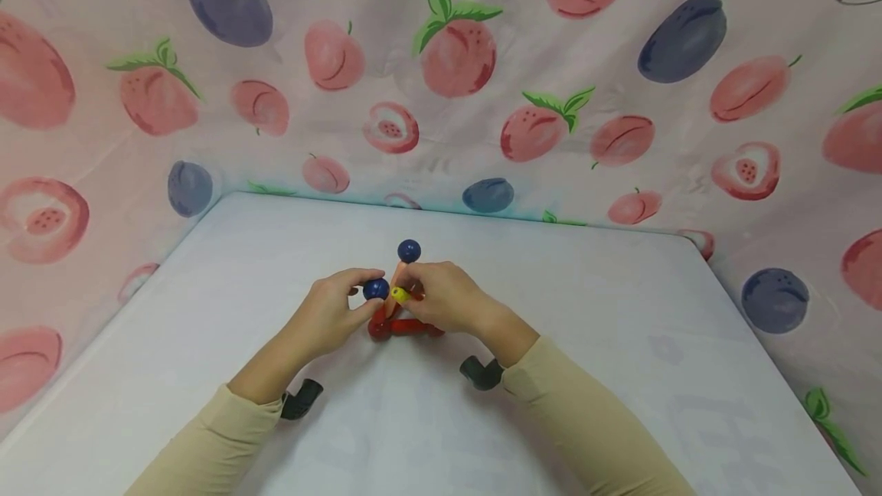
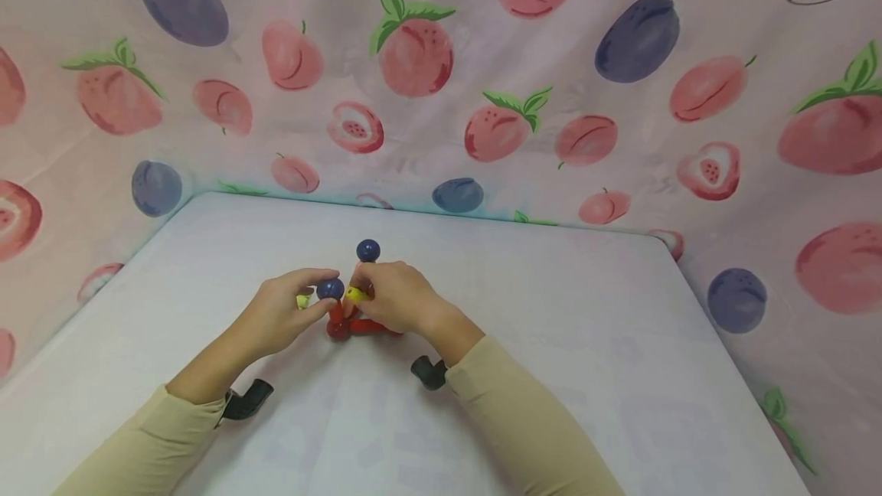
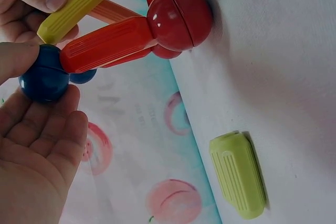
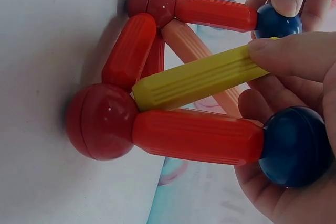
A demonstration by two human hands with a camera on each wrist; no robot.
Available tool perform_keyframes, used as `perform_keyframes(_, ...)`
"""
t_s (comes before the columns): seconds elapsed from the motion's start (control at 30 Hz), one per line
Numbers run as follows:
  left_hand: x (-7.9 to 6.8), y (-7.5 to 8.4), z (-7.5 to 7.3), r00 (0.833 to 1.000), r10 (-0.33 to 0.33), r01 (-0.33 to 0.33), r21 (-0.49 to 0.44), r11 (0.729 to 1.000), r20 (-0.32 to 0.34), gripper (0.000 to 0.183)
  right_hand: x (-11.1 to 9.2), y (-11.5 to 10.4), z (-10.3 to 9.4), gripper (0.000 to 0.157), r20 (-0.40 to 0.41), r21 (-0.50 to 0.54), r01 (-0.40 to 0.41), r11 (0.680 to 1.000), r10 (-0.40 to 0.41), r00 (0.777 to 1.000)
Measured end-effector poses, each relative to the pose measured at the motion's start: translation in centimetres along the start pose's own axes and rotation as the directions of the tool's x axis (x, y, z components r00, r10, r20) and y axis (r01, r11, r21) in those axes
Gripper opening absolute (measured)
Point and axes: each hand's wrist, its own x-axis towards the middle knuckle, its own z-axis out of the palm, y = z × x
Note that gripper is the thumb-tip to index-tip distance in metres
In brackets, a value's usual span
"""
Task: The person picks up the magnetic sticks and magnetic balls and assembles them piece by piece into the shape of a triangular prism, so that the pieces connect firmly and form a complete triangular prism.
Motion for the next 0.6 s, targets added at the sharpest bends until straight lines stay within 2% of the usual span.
perform_keyframes(0.6, 0.02, 0.06, -0.02, 1.000, -0.015, 0.015, -0.002, 1.000, 0.008, 0.042, 0.16, -0.06, 0.11, 0.021, -0.001, -0.045, 0.000, 0.999, 0.000, 1.000)
